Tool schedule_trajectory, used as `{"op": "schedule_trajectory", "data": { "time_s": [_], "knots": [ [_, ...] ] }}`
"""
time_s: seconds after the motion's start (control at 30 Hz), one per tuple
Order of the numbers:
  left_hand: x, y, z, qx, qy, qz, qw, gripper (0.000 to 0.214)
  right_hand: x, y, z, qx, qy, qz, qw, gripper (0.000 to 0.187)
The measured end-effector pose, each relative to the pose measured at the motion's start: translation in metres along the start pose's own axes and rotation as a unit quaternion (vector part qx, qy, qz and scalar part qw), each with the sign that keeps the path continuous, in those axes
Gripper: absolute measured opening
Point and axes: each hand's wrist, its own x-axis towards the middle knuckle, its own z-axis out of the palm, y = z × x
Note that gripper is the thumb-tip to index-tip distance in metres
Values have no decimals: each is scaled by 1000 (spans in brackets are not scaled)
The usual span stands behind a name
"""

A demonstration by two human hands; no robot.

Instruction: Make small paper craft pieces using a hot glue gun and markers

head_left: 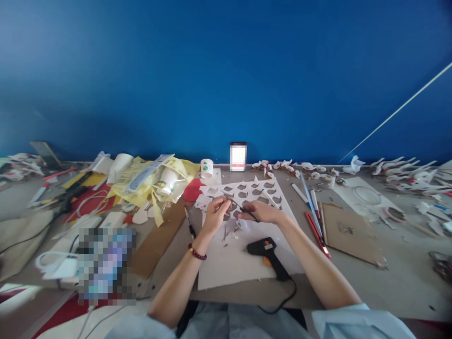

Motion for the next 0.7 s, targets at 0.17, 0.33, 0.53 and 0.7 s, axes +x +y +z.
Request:
{"op": "schedule_trajectory", "data": {
  "time_s": [0.17,0.33,0.53,0.7],
  "knots": [
    [1,-3,-1,1,3,-8,1000,25,2,4,2,1,9,-5,1000,33],
    [1,-4,0,-6,3,-8,1000,24,2,3,3,5,10,2,1000,34],
    [2,-2,0,-2,4,-14,1000,24,1,2,3,4,17,-3,1000,36],
    [1,-2,0,-14,8,-23,1000,24,1,3,3,2,16,-7,1000,40]
  ]
}}
